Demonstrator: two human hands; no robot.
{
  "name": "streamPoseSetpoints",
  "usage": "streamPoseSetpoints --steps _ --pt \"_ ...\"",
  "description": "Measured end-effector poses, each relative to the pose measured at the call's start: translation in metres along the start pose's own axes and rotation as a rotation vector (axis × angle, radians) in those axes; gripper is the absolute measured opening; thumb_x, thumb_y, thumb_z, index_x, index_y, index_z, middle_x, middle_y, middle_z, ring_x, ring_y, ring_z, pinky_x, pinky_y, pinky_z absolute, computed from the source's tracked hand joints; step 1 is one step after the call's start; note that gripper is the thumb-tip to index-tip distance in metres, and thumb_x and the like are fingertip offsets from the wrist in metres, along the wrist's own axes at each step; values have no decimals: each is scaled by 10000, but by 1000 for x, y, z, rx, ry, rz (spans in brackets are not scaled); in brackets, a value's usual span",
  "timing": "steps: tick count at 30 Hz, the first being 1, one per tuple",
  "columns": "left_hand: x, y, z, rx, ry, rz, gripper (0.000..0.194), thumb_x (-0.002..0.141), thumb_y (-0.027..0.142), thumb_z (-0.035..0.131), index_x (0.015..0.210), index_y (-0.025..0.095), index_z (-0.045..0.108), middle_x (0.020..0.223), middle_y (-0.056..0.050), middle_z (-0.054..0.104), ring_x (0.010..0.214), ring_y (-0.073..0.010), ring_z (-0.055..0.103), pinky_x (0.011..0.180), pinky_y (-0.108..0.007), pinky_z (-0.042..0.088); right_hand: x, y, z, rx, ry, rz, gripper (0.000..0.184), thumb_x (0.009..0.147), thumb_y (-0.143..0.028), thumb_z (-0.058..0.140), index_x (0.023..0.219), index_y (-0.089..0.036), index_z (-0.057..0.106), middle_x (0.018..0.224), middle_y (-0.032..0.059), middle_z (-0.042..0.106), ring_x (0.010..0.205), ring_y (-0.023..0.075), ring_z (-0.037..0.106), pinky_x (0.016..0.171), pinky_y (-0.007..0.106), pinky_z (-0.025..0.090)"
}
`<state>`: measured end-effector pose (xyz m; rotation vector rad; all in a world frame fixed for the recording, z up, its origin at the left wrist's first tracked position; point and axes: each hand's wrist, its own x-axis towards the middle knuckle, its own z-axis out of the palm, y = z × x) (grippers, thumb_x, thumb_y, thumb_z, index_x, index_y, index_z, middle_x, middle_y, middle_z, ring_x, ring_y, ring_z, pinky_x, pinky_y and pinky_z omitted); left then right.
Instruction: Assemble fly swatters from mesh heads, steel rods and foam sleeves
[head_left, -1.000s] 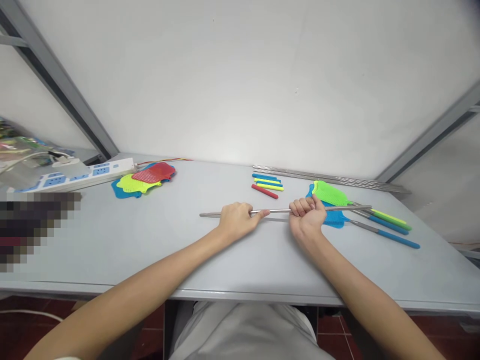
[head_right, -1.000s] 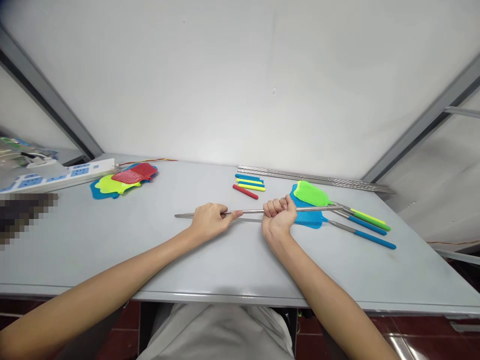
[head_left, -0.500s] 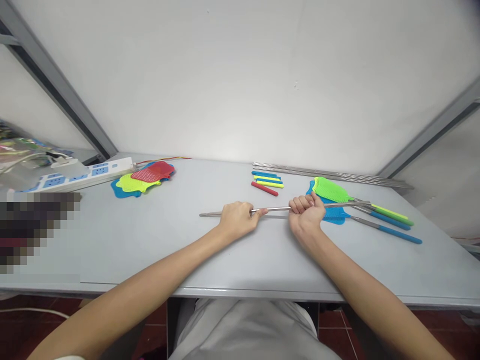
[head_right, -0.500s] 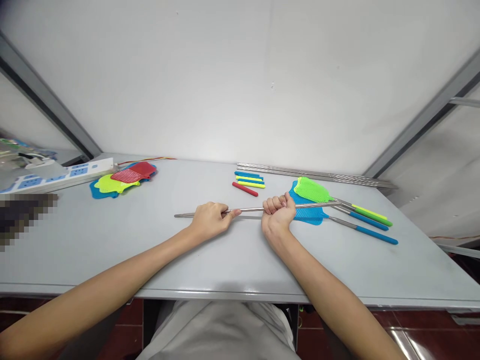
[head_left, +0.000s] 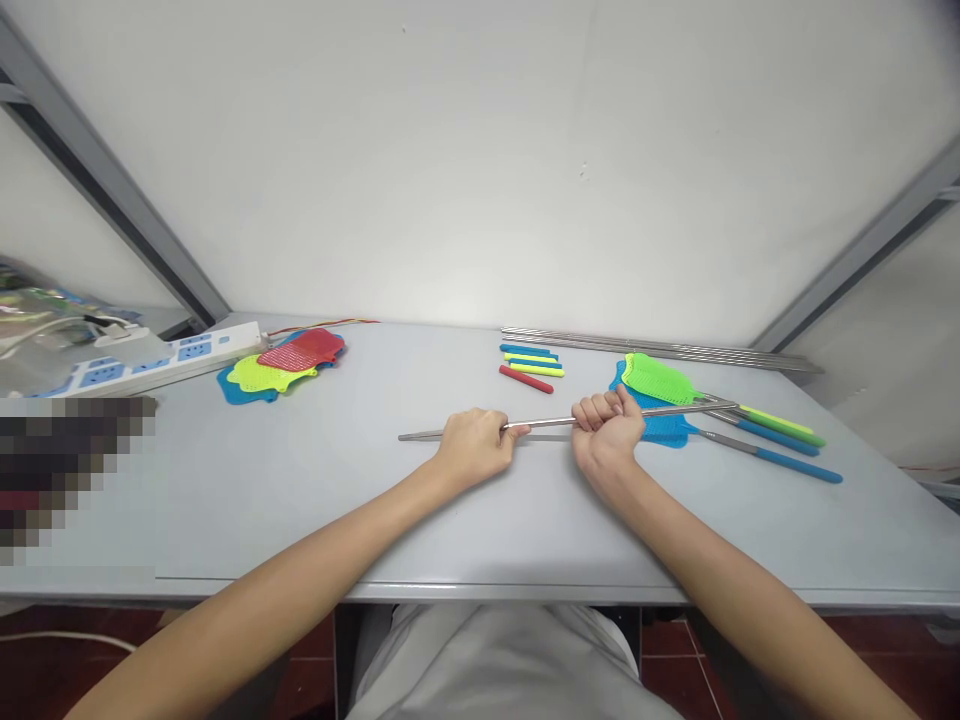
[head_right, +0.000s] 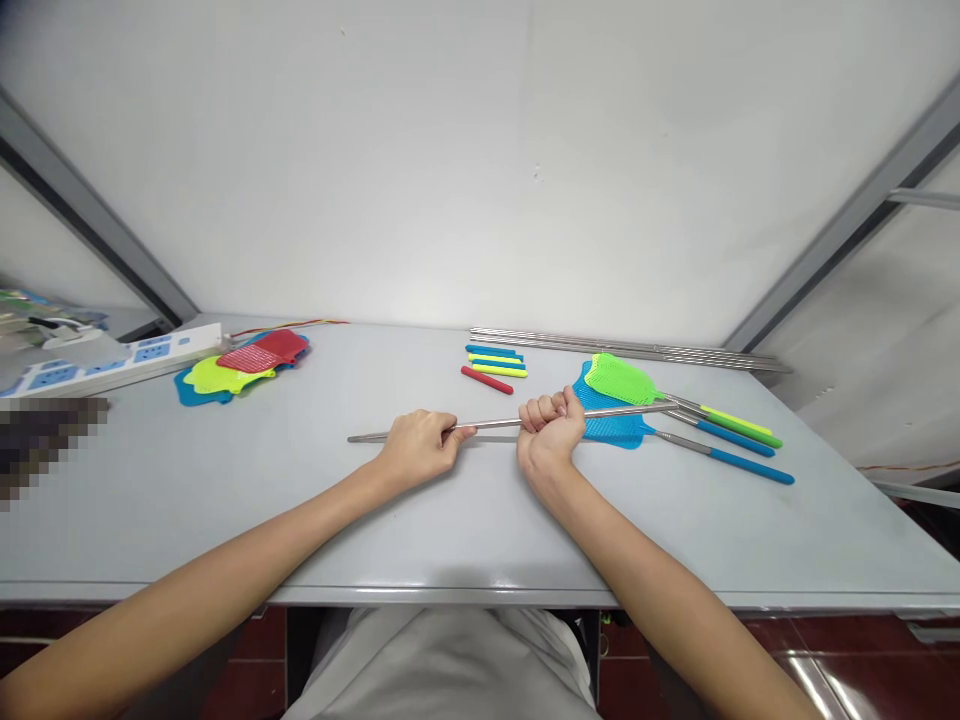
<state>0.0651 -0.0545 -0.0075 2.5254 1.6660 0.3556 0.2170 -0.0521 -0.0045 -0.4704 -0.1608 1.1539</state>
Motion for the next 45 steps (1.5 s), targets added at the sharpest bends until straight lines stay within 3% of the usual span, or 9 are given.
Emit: streamPoseSetpoints --steps 12,20,26,34,40,45 --pt "3 9 -16 35 110 28 491 828 503 220 639 182 540 619 -27 613 565 -166 547 454 -251 192 7 -16 15 32 -64 55 381 809 -277 373 477 -180 215 375 -96 103 312 58 107 295 189 151" --pt "8 5 -22 62 139 34 544 766 597 249 595 169 537 603 -46 590 579 -177 541 479 -257 241 11 -10 10 65 8 122 378 842 -251 333 478 -180 257 389 -99 119 313 54 137 321 183 204" --pt "16 -11 -23 83 171 -68 646 715 681 178 543 166 529 571 -82 577 582 -211 536 500 -280 276 9 -5 10 76 59 163 339 840 -324 389 549 -152 396 430 -101 260 329 34 243 358 178 276" --pt "17 -20 -21 75 171 -188 635 617 754 248 457 184 475 436 -58 526 493 -203 513 483 -279 274 17 -3 0 57 108 195 236 839 -321 400 766 -125 508 572 -51 452 390 31 365 364 165 327" --pt "15 -16 -22 50 98 -202 634 639 738 239 448 186 485 423 -49 528 423 -180 494 431 -266 242 18 -3 -2 28 29 203 292 840 -328 390 631 -137 462 473 -83 351 349 32 297 360 172 304" --pt "7 -2 -16 53 58 -138 673 660 731 189 486 184 541 487 -66 568 486 -195 528 443 -261 236 8 10 -8 3 -40 278 340 843 -316 385 549 -148 410 430 -94 295 337 37 282 359 177 293"
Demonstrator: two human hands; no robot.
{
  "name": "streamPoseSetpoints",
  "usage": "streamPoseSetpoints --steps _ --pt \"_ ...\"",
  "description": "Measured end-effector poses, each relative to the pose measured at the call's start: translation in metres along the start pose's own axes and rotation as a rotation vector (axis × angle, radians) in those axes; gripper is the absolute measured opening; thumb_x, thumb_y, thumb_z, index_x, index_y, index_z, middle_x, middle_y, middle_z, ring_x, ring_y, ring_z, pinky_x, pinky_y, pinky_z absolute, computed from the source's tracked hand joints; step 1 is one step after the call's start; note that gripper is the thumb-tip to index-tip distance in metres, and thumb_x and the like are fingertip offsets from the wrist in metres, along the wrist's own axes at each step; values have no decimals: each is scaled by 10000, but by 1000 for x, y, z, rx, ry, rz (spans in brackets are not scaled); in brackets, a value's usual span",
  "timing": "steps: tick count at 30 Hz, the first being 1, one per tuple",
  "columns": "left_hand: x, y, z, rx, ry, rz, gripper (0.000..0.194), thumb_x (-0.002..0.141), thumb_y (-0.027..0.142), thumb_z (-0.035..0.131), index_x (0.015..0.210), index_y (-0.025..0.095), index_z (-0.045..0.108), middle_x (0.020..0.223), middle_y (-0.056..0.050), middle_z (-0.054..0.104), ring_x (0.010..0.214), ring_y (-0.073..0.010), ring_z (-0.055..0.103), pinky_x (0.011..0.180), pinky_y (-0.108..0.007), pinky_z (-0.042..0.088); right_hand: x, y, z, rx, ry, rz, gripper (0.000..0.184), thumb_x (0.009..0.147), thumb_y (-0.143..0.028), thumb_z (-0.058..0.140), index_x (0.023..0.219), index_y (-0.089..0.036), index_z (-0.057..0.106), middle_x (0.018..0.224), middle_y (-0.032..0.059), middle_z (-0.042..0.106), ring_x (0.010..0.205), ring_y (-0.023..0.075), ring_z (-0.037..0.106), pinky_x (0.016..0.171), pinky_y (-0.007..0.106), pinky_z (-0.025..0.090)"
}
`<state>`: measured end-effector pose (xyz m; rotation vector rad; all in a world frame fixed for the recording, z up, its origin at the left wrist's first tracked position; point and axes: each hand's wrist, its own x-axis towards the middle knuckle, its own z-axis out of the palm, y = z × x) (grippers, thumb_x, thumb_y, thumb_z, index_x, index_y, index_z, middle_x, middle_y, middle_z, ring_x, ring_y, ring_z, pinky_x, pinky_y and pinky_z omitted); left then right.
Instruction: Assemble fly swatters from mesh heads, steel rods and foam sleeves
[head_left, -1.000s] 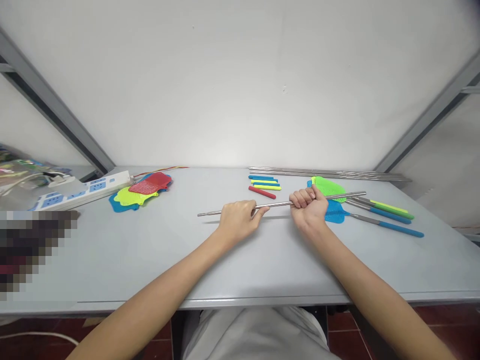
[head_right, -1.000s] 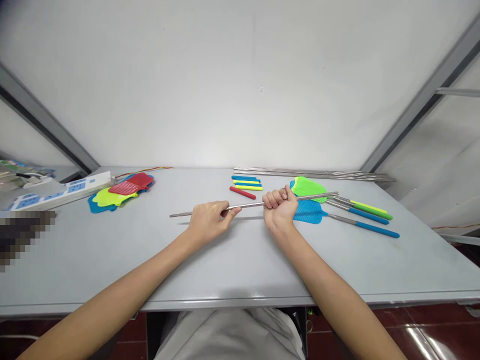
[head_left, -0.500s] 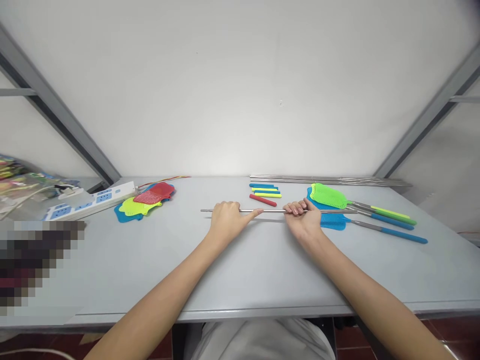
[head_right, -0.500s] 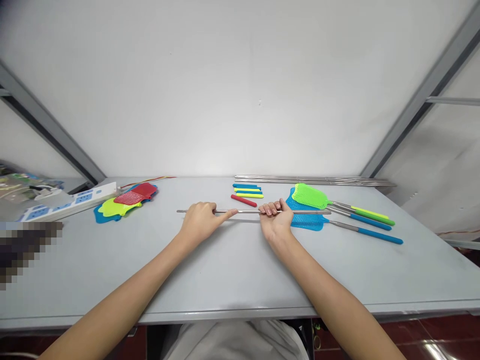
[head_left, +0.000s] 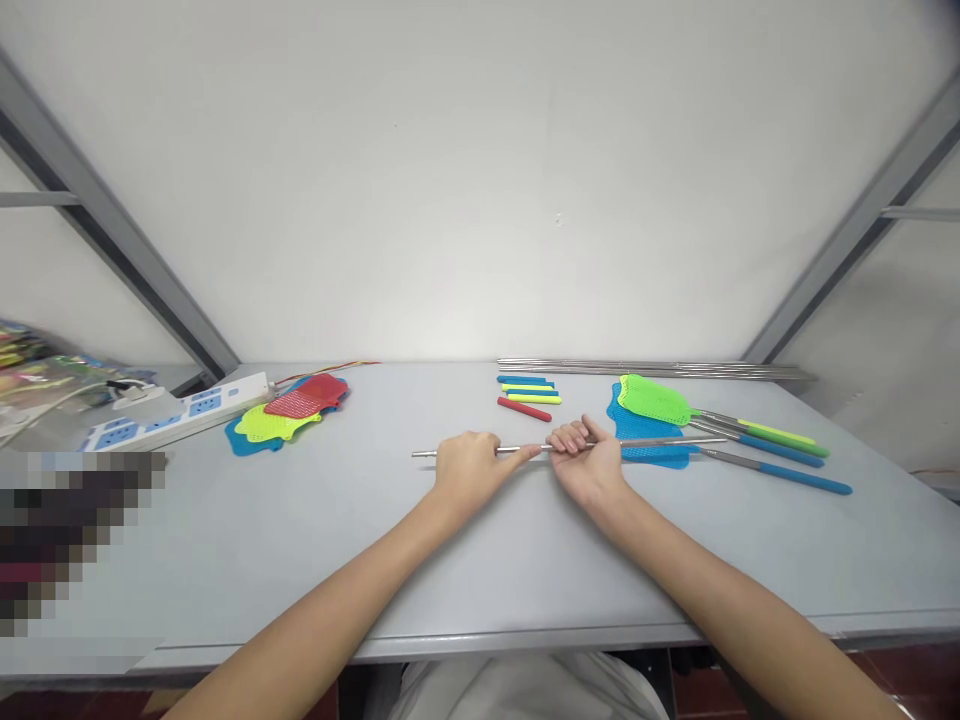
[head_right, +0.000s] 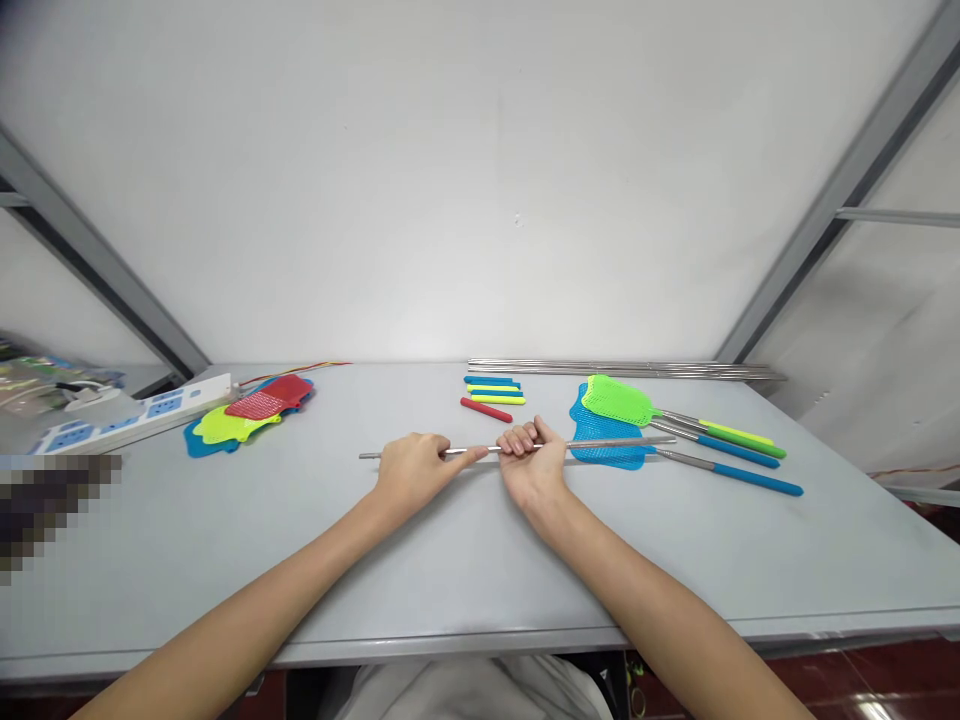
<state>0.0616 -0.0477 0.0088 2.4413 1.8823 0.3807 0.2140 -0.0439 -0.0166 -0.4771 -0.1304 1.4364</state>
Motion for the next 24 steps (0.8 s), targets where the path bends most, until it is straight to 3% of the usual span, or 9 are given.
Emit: streamPoseSetpoints --steps 5,14,24 --pt "-6 5 2 8 -23 6 727 646 749 141 516 173 565 509 -82 579 493 -204 534 431 -260 223 -3 12 -8 0 -10 3 314 838 -327 400 592 -137 447 444 -95 327 327 28 271 353 170 291" --pt "-7 4 5 -14 -35 -29 702 656 738 151 484 179 539 491 -72 577 480 -191 527 431 -261 221 -10 10 -1 -36 -67 -37 374 836 -231 353 481 -178 250 400 -92 182 337 52 220 364 184 264" --pt "-12 9 1 12 -23 0 683 695 701 168 550 174 578 573 -88 613 554 -210 553 460 -265 231 -15 12 0 -51 -106 -75 348 812 -194 373 497 -175 225 410 -89 154 333 49 199 369 181 269"
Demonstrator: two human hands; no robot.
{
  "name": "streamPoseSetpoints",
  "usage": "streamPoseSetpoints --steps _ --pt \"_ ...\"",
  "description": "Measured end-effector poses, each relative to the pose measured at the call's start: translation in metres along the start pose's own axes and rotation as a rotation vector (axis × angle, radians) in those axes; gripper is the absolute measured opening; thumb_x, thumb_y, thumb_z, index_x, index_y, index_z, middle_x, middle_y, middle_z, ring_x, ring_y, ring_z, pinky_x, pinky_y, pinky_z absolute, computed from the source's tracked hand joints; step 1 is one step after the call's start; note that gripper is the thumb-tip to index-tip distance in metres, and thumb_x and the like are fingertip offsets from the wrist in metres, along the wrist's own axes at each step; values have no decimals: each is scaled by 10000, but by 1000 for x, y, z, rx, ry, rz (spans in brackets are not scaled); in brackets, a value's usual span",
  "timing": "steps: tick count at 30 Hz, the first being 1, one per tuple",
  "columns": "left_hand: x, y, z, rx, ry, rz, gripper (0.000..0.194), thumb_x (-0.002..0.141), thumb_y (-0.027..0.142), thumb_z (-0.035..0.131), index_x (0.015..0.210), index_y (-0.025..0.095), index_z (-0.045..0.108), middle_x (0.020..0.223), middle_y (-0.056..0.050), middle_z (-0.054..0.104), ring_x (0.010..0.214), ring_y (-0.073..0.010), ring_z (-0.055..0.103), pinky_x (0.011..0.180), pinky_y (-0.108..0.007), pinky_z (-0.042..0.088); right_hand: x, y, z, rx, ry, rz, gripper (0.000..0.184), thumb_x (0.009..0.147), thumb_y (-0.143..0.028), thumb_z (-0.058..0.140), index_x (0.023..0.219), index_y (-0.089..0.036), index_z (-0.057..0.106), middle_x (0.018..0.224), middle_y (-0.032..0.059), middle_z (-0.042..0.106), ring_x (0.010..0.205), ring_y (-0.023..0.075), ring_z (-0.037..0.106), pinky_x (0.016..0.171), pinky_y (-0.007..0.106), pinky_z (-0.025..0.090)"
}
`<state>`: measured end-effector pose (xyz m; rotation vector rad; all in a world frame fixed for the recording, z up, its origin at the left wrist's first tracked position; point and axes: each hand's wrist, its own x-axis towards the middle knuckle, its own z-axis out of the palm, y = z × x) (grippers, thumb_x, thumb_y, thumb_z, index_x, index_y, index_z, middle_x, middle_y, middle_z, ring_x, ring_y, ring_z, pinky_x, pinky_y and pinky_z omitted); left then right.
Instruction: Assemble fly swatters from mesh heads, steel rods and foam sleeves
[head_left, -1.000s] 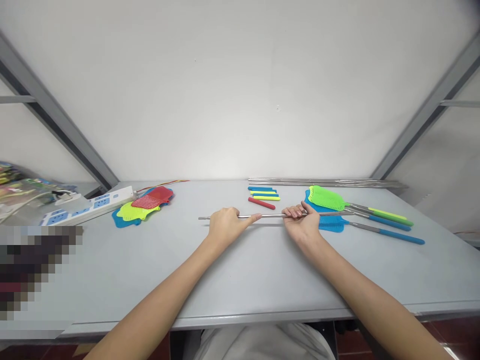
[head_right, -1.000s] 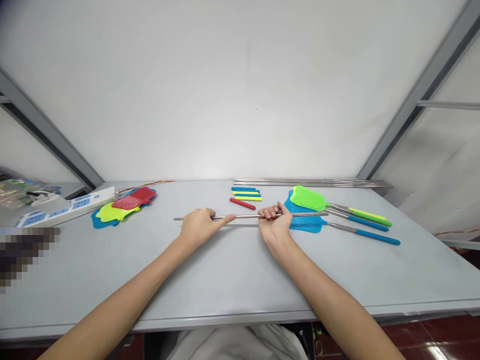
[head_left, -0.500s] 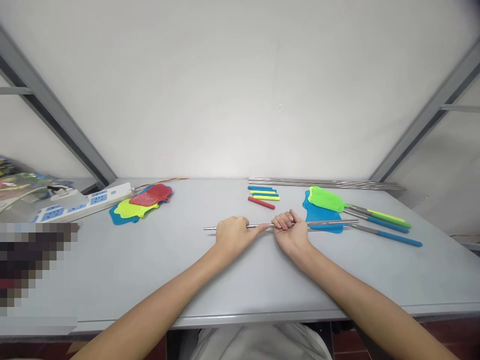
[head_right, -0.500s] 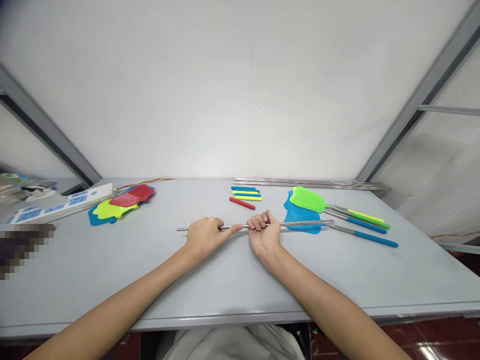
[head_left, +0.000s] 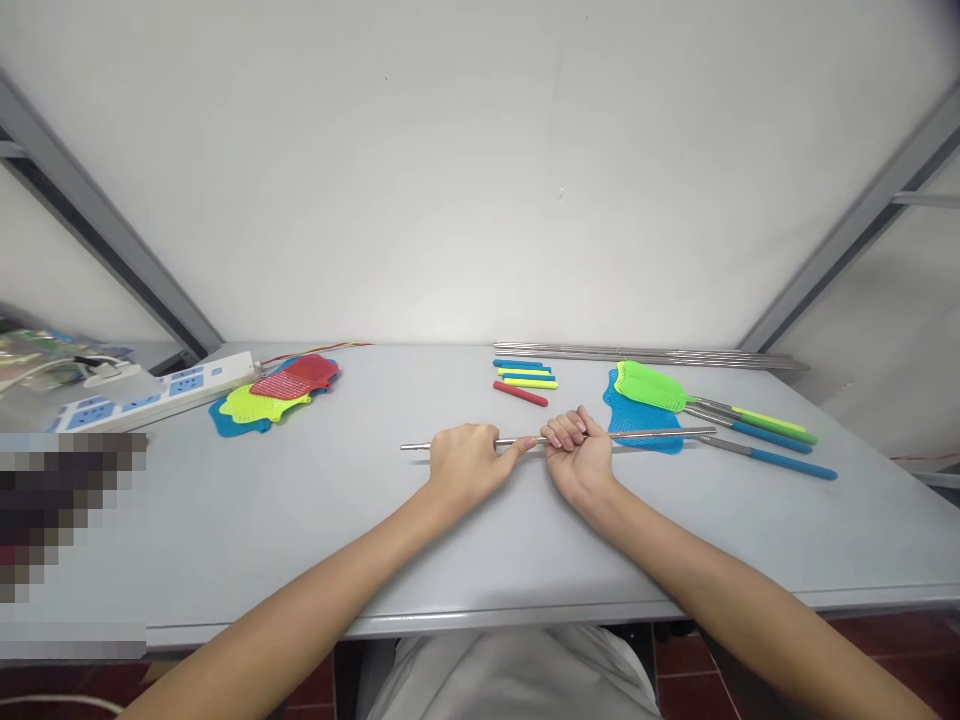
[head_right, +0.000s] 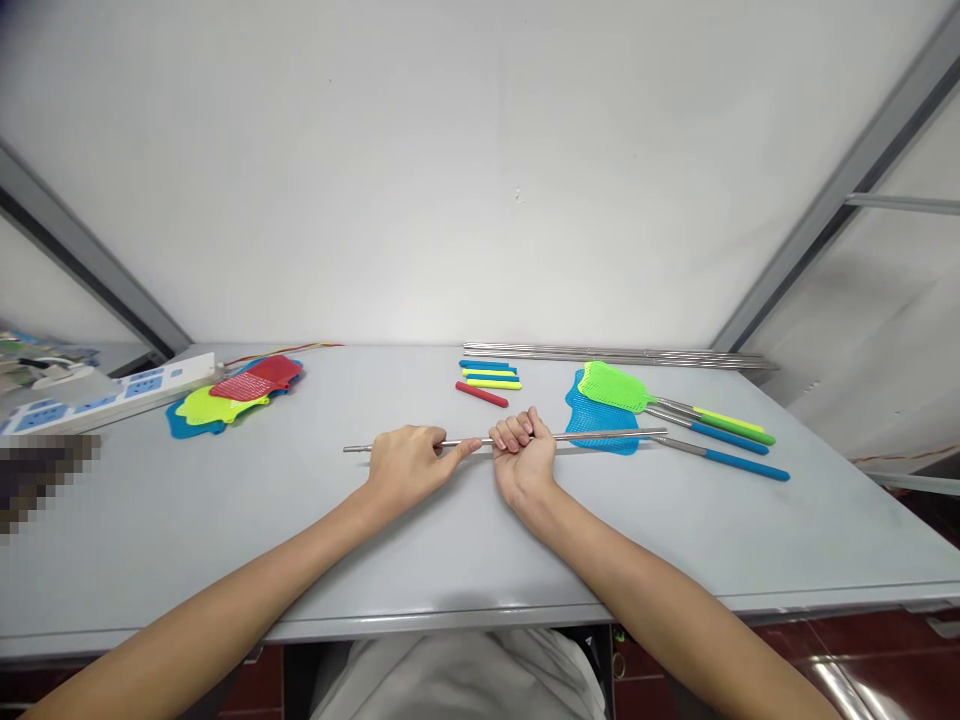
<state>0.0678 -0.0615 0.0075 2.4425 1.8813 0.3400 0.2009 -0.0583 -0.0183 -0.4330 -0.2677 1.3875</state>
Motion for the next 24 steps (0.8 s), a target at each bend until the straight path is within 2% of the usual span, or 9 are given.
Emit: streamPoseSetpoints --steps 8,14,19,24 --pt "-6 6 5 -41 -30 61 597 789 570 186 552 177 568 542 -66 601 532 -190 546 450 -267 201 -11 0 5 -11 -38 -41 346 809 -247 390 501 -178 249 402 -93 148 335 57 172 357 187 243" --pt "-6 7 5 -58 -24 81 572 796 556 206 561 182 569 560 -64 610 550 -192 548 458 -268 194 -10 -3 10 -27 -69 -53 350 812 -290 391 505 -180 262 409 -93 142 333 58 171 351 193 230" --pt "-2 7 2 -67 19 70 594 769 604 198 541 186 552 532 -51 593 524 -182 534 449 -258 195 -4 -5 11 -13 -100 -18 340 808 -272 391 506 -181 264 415 -91 152 339 59 192 362 192 251" --pt "3 5 -3 -77 55 59 607 674 704 256 489 186 510 479 -27 557 493 -166 509 449 -250 209 -4 -10 17 9 -133 19 312 778 -223 425 512 -176 271 427 -83 193 365 57 244 399 188 291"
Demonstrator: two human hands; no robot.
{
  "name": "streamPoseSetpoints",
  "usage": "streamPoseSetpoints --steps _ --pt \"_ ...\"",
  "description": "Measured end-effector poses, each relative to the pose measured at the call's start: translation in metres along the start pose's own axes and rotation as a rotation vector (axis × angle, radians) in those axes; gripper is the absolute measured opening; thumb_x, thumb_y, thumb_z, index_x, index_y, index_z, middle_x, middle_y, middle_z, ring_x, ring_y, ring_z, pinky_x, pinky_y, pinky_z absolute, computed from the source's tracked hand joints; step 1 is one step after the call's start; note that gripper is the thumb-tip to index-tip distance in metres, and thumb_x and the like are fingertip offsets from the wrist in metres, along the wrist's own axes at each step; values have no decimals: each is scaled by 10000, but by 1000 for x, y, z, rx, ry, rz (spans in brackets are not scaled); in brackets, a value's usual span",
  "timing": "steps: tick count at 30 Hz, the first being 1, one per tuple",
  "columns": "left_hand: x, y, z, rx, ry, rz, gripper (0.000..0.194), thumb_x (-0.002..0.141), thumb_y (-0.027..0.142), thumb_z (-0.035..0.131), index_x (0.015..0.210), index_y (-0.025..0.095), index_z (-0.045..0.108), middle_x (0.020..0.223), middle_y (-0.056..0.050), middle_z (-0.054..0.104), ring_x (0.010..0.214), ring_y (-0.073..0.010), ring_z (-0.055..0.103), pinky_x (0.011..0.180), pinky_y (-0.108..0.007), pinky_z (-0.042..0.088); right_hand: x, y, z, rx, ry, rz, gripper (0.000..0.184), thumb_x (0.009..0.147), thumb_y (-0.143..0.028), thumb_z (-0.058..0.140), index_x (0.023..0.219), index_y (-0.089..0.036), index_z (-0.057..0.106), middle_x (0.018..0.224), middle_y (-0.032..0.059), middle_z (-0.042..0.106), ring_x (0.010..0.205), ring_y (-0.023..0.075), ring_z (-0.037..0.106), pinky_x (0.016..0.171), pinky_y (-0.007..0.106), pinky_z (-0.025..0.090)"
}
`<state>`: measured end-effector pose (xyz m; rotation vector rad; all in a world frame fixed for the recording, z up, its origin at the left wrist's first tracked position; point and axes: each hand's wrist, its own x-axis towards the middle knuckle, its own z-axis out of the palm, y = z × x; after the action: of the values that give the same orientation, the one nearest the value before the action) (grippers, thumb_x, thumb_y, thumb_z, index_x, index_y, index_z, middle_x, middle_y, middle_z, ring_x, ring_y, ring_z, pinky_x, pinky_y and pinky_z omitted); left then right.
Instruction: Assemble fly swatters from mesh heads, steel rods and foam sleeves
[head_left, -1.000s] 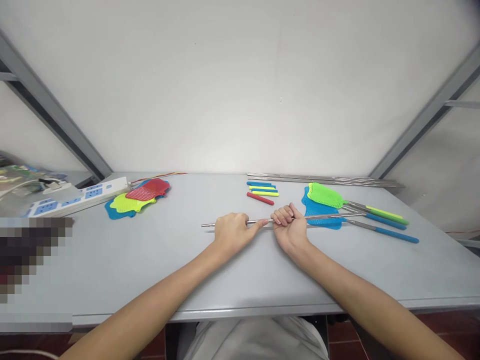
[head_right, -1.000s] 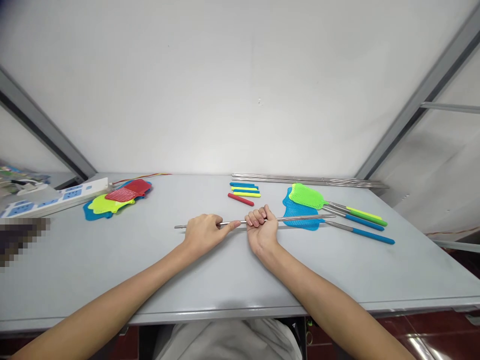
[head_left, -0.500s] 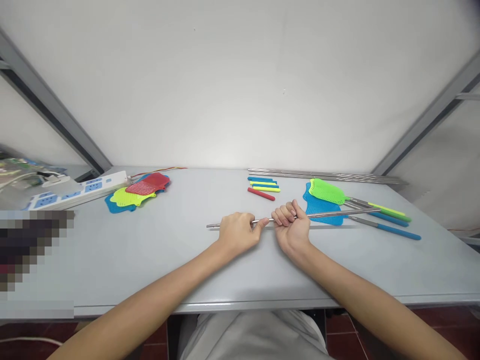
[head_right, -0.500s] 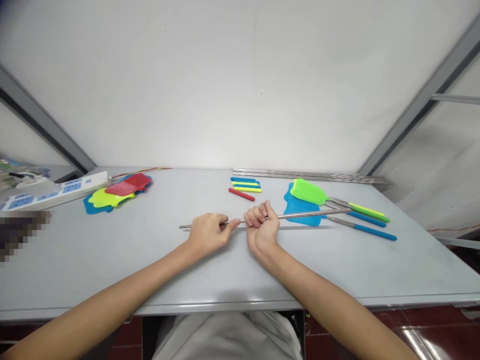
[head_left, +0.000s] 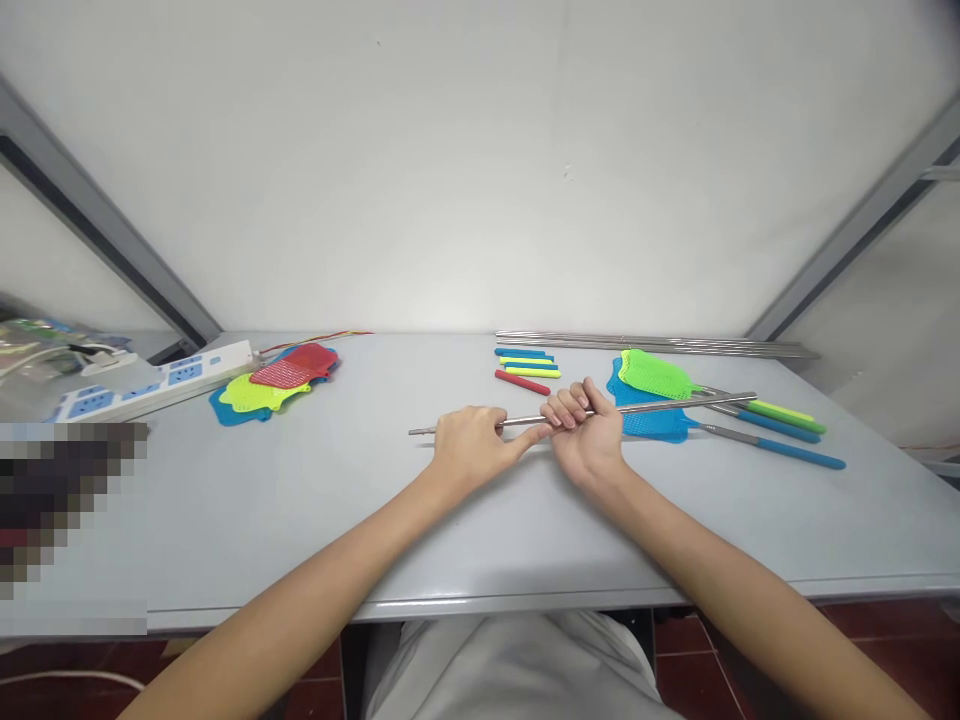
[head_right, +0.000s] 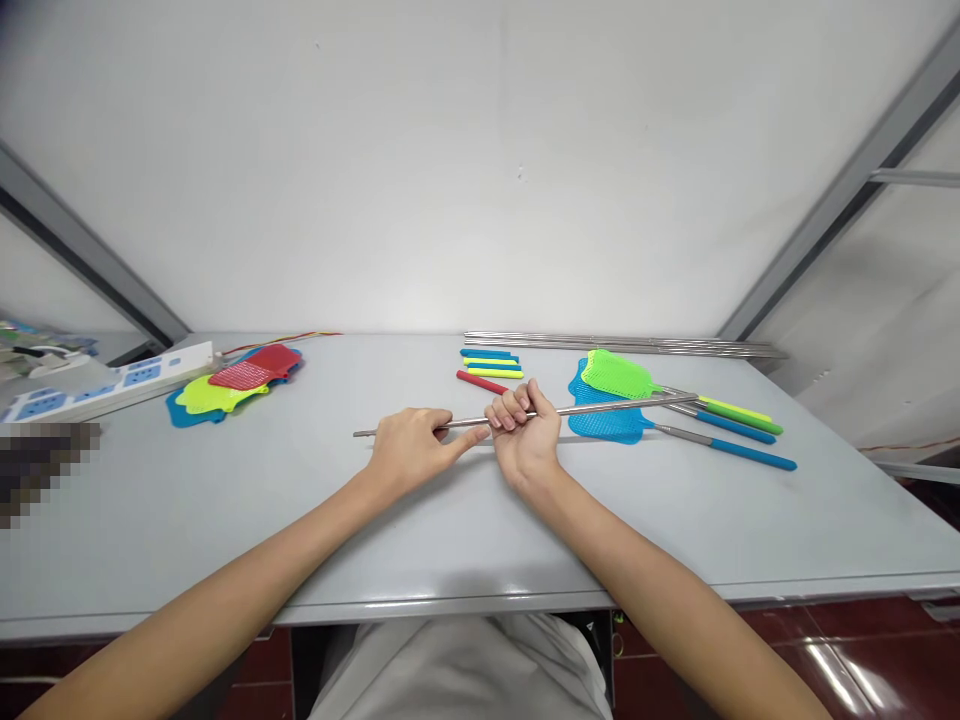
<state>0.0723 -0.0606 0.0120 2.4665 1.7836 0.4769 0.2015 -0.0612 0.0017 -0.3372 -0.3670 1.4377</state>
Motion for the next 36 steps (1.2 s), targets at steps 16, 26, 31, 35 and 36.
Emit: streamPoseSetpoints --steps 16,26,31,35,36 --pt "-1 -2 5 3 -22 -41 662 695 705 173 464 179 501 470 -40 551 470 -160 499 435 -247 176 8 -9 0 66 114 158 302 770 -208 388 492 -175 276 404 -71 226 360 62 250 380 196 285" --pt "-2 1 6 18 -48 -24 710 698 705 120 505 175 551 514 -61 583 490 -171 521 435 -250 180 11 -8 -3 111 381 89 331 836 -282 384 530 -157 369 433 -90 259 339 38 242 343 173 253" --pt "-3 2 6 40 -56 -13 699 714 689 130 537 179 574 541 -62 602 508 -182 535 438 -252 196 14 -9 -6 125 503 26 236 836 -323 407 760 -121 505 567 -55 442 384 29 354 355 162 313" --pt "-2 1 2 58 -58 -30 705 718 685 126 571 177 593 583 -76 616 553 -199 553 454 -251 230 19 -18 -7 130 534 -1 212 836 -307 412 834 -121 513 638 -31 489 428 36 408 373 163 348" --pt "-2 1 1 60 -59 -31 706 717 685 125 575 177 594 589 -76 617 558 -201 555 456 -251 234 20 -21 -7 131 533 0 211 836 -306 412 839 -121 513 642 -30 491 430 36 411 374 162 350"
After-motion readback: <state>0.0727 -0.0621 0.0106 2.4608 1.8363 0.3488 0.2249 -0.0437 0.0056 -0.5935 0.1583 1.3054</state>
